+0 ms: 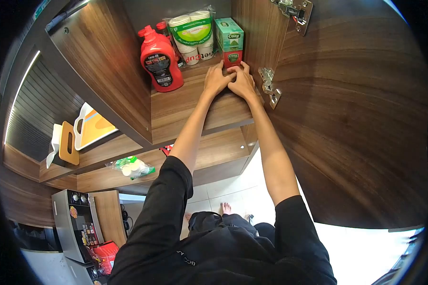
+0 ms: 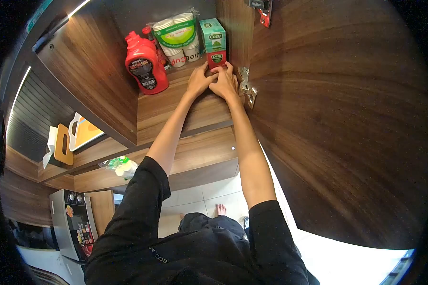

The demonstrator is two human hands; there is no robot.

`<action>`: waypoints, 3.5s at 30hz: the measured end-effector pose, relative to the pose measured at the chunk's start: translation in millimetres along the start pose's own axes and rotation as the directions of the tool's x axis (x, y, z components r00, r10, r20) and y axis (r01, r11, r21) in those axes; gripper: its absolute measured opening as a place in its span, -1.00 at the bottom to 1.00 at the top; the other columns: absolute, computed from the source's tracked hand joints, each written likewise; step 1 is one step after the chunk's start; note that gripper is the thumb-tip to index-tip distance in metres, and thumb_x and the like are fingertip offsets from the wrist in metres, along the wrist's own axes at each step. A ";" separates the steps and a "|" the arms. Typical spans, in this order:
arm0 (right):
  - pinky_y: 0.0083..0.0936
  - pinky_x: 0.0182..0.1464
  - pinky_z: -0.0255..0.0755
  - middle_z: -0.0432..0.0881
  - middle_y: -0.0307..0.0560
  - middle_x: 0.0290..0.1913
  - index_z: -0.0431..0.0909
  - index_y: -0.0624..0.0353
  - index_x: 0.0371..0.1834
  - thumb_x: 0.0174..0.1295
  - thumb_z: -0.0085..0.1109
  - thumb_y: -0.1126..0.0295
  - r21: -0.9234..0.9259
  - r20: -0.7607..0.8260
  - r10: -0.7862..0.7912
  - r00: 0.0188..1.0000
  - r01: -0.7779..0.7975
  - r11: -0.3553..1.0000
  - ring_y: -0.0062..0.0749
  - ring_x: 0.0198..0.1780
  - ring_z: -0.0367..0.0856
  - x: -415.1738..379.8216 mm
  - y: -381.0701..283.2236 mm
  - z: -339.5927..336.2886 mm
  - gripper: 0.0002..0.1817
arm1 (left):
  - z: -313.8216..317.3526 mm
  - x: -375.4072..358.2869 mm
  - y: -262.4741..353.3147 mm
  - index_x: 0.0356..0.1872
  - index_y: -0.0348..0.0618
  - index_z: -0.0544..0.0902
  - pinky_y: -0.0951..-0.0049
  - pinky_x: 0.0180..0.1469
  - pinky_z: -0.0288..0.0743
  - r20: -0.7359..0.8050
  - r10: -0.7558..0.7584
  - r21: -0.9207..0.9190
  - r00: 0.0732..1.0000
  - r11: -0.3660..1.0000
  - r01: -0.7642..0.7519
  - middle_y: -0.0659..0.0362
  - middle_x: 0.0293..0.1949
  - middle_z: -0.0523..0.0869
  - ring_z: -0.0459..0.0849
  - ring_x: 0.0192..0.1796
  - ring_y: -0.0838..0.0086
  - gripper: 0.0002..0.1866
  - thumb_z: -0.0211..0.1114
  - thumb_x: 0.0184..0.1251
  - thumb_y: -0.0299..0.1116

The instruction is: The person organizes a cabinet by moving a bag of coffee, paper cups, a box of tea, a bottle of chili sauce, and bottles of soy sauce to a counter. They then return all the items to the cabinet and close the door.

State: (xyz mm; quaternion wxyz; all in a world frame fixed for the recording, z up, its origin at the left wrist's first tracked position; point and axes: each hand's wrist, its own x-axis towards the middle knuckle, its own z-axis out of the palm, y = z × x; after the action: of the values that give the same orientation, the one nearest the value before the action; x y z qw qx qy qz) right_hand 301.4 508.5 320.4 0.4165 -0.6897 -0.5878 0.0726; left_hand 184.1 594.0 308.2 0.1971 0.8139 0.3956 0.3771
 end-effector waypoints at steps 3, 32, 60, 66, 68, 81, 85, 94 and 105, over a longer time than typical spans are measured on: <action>-0.04 0.39 0.34 0.33 0.06 0.48 0.68 -0.09 0.02 -0.05 0.32 0.34 0.016 -0.036 -0.038 0.999 0.039 0.999 0.10 0.39 0.45 -6.3 -1.8 -0.8 -0.55 | -2.7 -4.2 0.7 0.36 -0.32 0.49 0.08 0.37 0.39 -0.062 -0.094 -0.084 0.994 0.992 0.089 -0.30 0.24 0.57 0.52 0.32 -0.06 -0.03 0.51 -0.06 0.12; -0.22 0.31 0.41 0.60 0.29 0.26 0.36 0.30 0.43 0.62 -0.24 0.07 0.586 -0.304 0.083 0.949 0.117 0.802 0.03 0.28 0.60 11.0 9.2 7.7 -0.43 | -37.9 -94.9 30.2 0.08 -0.60 0.35 0.01 0.29 0.33 -0.234 -0.030 0.103 0.972 0.993 0.055 -0.32 0.08 0.47 0.44 0.16 -0.14 -0.18 0.56 0.06 -0.09; -0.33 0.39 0.31 0.41 0.01 0.39 0.22 0.26 0.48 0.64 -0.23 0.08 0.705 0.525 0.040 0.850 -0.461 0.539 -0.32 0.38 0.41 -334.2 -133.1 90.0 -0.45 | -266.0 -508.4 40.9 0.14 -0.26 0.49 0.11 0.22 0.39 -0.411 -0.194 0.137 0.891 0.953 0.271 0.00 0.03 0.63 0.62 0.08 0.09 -0.18 0.61 -0.29 -0.29; -0.32 0.49 0.13 0.31 -0.05 0.48 0.15 0.23 0.56 0.63 -0.23 0.01 0.642 0.722 -0.176 0.669 -0.553 0.531 -0.33 0.47 0.28 -394.3 -213.1 184.0 -0.37 | -310.9 -605.2 14.5 0.05 -0.20 0.57 0.15 0.21 0.38 -0.521 -0.407 0.119 0.750 0.836 0.536 0.09 -0.03 0.67 0.64 0.05 0.18 -0.27 0.62 -0.32 -0.30; -0.32 0.51 0.09 0.27 -0.06 0.50 0.14 0.21 0.57 0.62 -0.21 0.00 0.632 0.759 -0.227 0.611 -0.605 0.484 -0.34 0.50 0.24 -415.9 -245.5 219.7 -0.36 | -325.5 -635.4 2.1 0.04 -0.18 0.59 0.16 0.20 0.38 -0.562 -0.462 0.105 0.687 0.783 0.613 0.11 -0.05 0.68 0.63 0.04 0.18 -0.28 0.64 -0.33 -0.28; -0.22 0.62 -0.22 0.08 -0.05 0.64 0.03 0.21 0.63 0.53 -0.51 -0.33 0.306 0.883 -0.466 0.051 -0.815 0.491 -0.26 0.65 -0.03 -534.5 -392.5 483.3 -0.11 | -382.9 -819.3 -162.9 0.17 -0.25 0.55 0.15 0.26 0.38 -0.730 -0.665 -0.155 0.158 0.386 0.909 -0.03 0.03 0.62 0.55 0.14 0.07 -0.23 0.63 -0.18 -0.24; -0.20 0.66 -0.34 -0.03 0.04 0.67 -0.04 0.28 0.63 0.50 -0.48 -0.36 0.287 0.879 -0.476 -0.008 -0.789 0.544 -0.23 0.69 -0.18 -565.5 -428.1 543.0 -0.04 | -401.6 -860.3 -211.7 0.19 -0.29 0.53 0.17 0.27 0.43 -0.669 -0.743 -0.363 -0.014 0.311 0.878 -0.05 0.04 0.61 0.56 0.16 0.04 -0.20 0.65 -0.19 -0.31; -0.18 0.67 -0.28 -0.09 0.11 0.68 -0.13 0.29 0.65 0.51 -0.46 -0.35 0.209 0.941 -0.335 -0.044 -0.703 0.679 -0.12 0.69 -0.19 -600.0 -445.0 580.2 -0.04 | -405.8 -916.5 -265.7 0.38 -0.24 0.40 0.12 0.42 0.37 -0.681 -0.732 -0.359 -0.009 0.324 0.876 -0.15 0.30 0.53 0.49 0.35 -0.07 -0.05 0.64 -0.18 -0.41; -0.32 0.26 0.40 0.66 -0.08 0.18 0.48 0.17 0.34 0.50 0.01 -0.08 0.062 0.985 -0.095 -0.141 -0.227 0.972 -0.30 0.23 0.59 -594.0 -242.6 483.4 -0.41 | -368.2 -904.0 -219.1 0.43 -0.35 0.19 0.09 0.39 0.36 -0.725 -0.677 -0.455 -0.128 0.331 0.827 -0.21 0.31 0.27 0.34 0.37 -0.11 0.01 0.59 -0.10 -0.54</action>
State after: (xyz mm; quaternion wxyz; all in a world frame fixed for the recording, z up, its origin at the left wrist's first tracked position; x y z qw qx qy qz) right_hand -343.0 218.2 -61.4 -0.1036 -0.3766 -0.6512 0.6507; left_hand -571.8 19.3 -6.7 0.0908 0.1394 0.8508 0.4985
